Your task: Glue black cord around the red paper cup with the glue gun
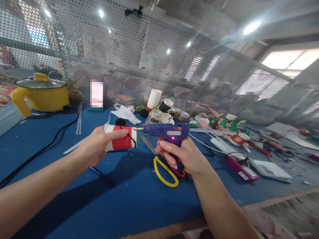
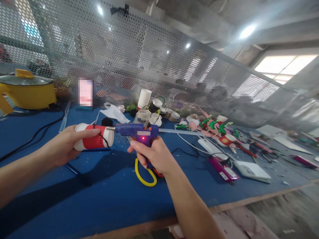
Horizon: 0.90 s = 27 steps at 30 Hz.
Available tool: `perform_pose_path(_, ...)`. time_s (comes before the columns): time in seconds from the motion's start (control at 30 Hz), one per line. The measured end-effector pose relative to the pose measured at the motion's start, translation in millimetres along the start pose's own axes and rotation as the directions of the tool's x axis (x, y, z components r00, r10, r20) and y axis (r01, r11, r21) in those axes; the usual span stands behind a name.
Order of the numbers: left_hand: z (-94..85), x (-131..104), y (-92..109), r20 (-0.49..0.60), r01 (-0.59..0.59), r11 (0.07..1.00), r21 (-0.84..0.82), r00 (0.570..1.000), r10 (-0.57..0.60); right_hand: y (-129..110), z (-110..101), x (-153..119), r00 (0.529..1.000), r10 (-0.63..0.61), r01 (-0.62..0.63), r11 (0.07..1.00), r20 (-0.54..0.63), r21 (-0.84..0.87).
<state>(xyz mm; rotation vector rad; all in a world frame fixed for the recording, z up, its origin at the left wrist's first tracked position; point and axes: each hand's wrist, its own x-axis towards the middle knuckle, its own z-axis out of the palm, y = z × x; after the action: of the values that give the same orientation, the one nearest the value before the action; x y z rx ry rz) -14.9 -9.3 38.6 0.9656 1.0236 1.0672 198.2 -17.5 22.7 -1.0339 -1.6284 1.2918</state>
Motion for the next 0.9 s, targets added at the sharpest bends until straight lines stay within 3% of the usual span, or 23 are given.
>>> perform_pose_path(0.4, -4.7, 5.3, -2.3, 0.047, 0.022, 0.998, -0.067, 0.999, -0.018, -6.8, -1.6, -5.1, 0.997, 0.004, 0.005, 0.995, 0.081, -0.104)
perform_pose_path(0.7, -4.3, 4.4, -0.1, 0.02, 0.036, 0.998, -0.05, 0.999, -0.035, -8.0, -4.8, -6.3, 0.993, -0.03, 0.044, 0.991, 0.113, -0.127)
perform_pose_path(0.9, -4.6, 4.5, -0.1, 0.02, 0.042, 0.997, -0.06, 0.999, -0.04, -7.8, -5.1, -6.2, 0.996, -0.041, 0.053, 0.989, 0.083, -0.14)
